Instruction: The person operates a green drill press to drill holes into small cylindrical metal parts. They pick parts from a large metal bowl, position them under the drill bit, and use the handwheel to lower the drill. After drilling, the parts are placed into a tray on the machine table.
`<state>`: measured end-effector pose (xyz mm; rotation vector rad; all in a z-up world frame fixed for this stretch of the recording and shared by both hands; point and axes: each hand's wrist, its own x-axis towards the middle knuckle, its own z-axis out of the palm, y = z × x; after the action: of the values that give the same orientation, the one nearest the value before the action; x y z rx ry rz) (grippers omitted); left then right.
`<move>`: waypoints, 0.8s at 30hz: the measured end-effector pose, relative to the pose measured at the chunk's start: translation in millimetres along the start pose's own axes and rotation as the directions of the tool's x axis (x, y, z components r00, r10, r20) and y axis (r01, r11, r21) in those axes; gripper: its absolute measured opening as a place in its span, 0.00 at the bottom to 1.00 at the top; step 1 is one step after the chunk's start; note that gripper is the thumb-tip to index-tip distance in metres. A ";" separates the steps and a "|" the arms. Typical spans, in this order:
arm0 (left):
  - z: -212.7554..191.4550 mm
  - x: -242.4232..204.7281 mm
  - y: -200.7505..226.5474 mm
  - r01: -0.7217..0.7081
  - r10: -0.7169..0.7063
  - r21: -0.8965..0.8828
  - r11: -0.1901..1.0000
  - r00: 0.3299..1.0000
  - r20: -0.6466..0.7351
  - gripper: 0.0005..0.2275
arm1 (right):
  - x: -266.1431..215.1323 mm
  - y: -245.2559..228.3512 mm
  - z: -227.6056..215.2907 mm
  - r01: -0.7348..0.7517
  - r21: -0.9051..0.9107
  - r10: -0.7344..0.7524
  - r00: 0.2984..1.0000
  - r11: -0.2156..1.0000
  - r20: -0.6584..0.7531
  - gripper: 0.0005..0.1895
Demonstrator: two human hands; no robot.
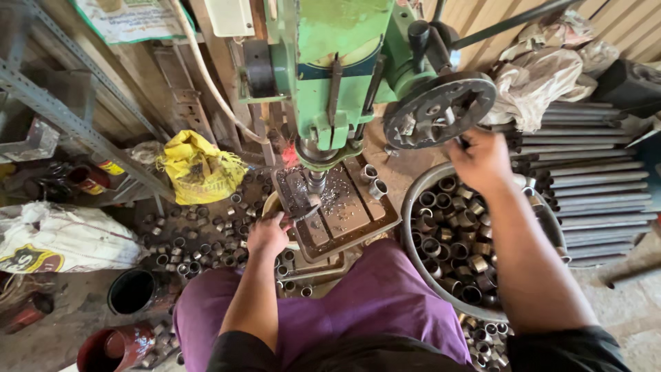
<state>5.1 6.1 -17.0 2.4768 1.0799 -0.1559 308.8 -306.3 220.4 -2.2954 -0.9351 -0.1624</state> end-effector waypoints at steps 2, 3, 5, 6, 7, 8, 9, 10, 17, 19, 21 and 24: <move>9.6 -1.7 -0.5 -0.033 0.034 0.022 0.999 0.998 -0.058 0.19 | 3.2 5.6 19.7 -0.054 0.035 0.055 0.998 0.998 -0.031 0.11; 12.0 -2.1 -0.1 -0.044 0.047 0.032 0.999 0.995 -0.088 0.19 | 3.1 4.6 29.5 -0.037 0.074 0.042 0.997 0.997 -0.067 0.12; 10.2 -2.1 0.4 -0.019 0.021 0.035 0.999 0.998 -0.056 0.18 | 2.8 -0.5 26.0 -0.002 0.033 0.005 0.996 0.999 -0.093 0.13; 8.2 -2.2 2.5 -0.008 0.009 0.037 0.999 0.999 -0.038 0.17 | 2.1 -5.9 13.5 0.015 -0.047 -0.019 0.996 0.999 -0.082 0.14; 7.3 -4.4 4.1 -0.013 0.015 0.035 0.999 0.999 -0.047 0.18 | -1.8 -15.5 1.6 0.031 -0.125 -0.039 0.997 0.992 -0.064 0.15; 6.3 -6.6 5.7 -0.018 0.020 0.034 0.999 0.998 -0.056 0.18 | -10.9 -26.4 -16.7 0.024 -0.228 -0.040 0.997 0.973 -0.066 0.18; 3.2 -7.4 5.8 -0.021 0.023 0.036 0.999 0.997 -0.069 0.18 | -20.3 -38.4 -41.1 0.018 -0.324 -0.044 0.997 0.946 -0.071 0.21; 1.7 -7.8 7.8 -0.030 0.034 0.052 0.998 0.996 -0.085 0.17 | -25.2 -51.2 -65.7 -0.120 -0.355 0.112 0.993 0.927 -0.042 0.24; 13.3 -16.0 14.8 -0.045 0.070 0.176 0.983 0.988 -0.139 0.18 | -31.0 -83.1 -124.7 0.456 -0.292 -0.541 0.712 0.841 -0.447 0.30; 14.5 -21.3 19.2 -0.048 0.082 0.211 0.976 0.984 -0.158 0.20 | -26.0 -64.1 -113.5 0.383 -0.446 -0.564 0.720 0.809 -0.403 0.35; 12.6 -26.0 24.7 -0.040 0.073 0.206 0.978 0.985 -0.156 0.21 | -24.3 -43.3 -106.5 0.261 -0.602 -0.574 0.707 0.755 -0.414 0.36; 8.1 -30.1 28.0 -0.009 0.022 0.101 0.995 0.992 -0.122 0.18 | -36.0 -27.8 -103.7 0.462 -0.049 -0.396 0.696 0.885 -0.599 0.36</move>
<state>5.1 -34.5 -6.7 2.6134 1.1282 -0.0538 276.4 -375.5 304.0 -1.7006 -1.0783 -0.9610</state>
